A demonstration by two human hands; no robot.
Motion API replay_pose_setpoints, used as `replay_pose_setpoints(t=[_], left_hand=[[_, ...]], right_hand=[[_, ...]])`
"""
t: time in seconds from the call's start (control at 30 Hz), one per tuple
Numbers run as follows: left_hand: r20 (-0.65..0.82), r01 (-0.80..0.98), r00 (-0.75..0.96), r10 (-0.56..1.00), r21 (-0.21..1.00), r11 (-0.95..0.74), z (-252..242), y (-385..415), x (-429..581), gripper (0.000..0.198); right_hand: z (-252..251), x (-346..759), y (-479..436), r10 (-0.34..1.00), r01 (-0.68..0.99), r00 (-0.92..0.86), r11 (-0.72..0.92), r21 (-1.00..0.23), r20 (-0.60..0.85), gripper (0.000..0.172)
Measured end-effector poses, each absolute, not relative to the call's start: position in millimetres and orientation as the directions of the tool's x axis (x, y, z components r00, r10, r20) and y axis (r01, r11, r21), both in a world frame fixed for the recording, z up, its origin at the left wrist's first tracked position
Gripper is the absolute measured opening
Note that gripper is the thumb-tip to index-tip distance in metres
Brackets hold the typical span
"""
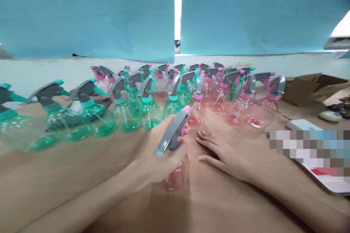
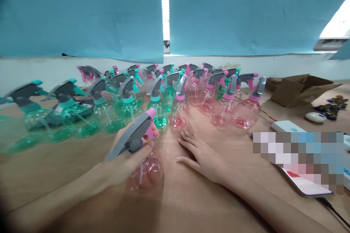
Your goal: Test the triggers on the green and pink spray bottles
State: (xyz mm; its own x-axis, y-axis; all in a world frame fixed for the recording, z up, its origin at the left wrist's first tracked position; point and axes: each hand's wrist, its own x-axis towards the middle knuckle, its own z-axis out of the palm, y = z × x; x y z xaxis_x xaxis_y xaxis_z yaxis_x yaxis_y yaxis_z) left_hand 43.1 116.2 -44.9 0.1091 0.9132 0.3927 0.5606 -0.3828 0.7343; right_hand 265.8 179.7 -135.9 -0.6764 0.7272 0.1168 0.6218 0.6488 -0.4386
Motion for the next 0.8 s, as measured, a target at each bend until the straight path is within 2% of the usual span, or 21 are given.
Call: replay_pose_setpoints(t=[0.3,0.5,0.8], left_hand=[[0.49,0.582,0.063,0.869,0.689,-0.431,-51.9,114.6,46.5,0.015],[0.452,0.591,0.069,0.89,0.7,-0.401,-52.2,116.6,47.7,0.017],[0.419,0.566,0.09,0.903,0.724,-0.393,-51.3,118.5,46.0,0.014]], right_hand=[[-136.5,266.0,179.2,0.73,0.61,-0.668,0.647,-0.457,0.142,0.065],[-135.1,266.3,178.9,0.728,0.63,-0.677,0.648,-0.429,0.107,0.069],[-134.0,265.0,178.3,0.727,0.612,-0.675,0.646,-0.455,0.124,0.066]])
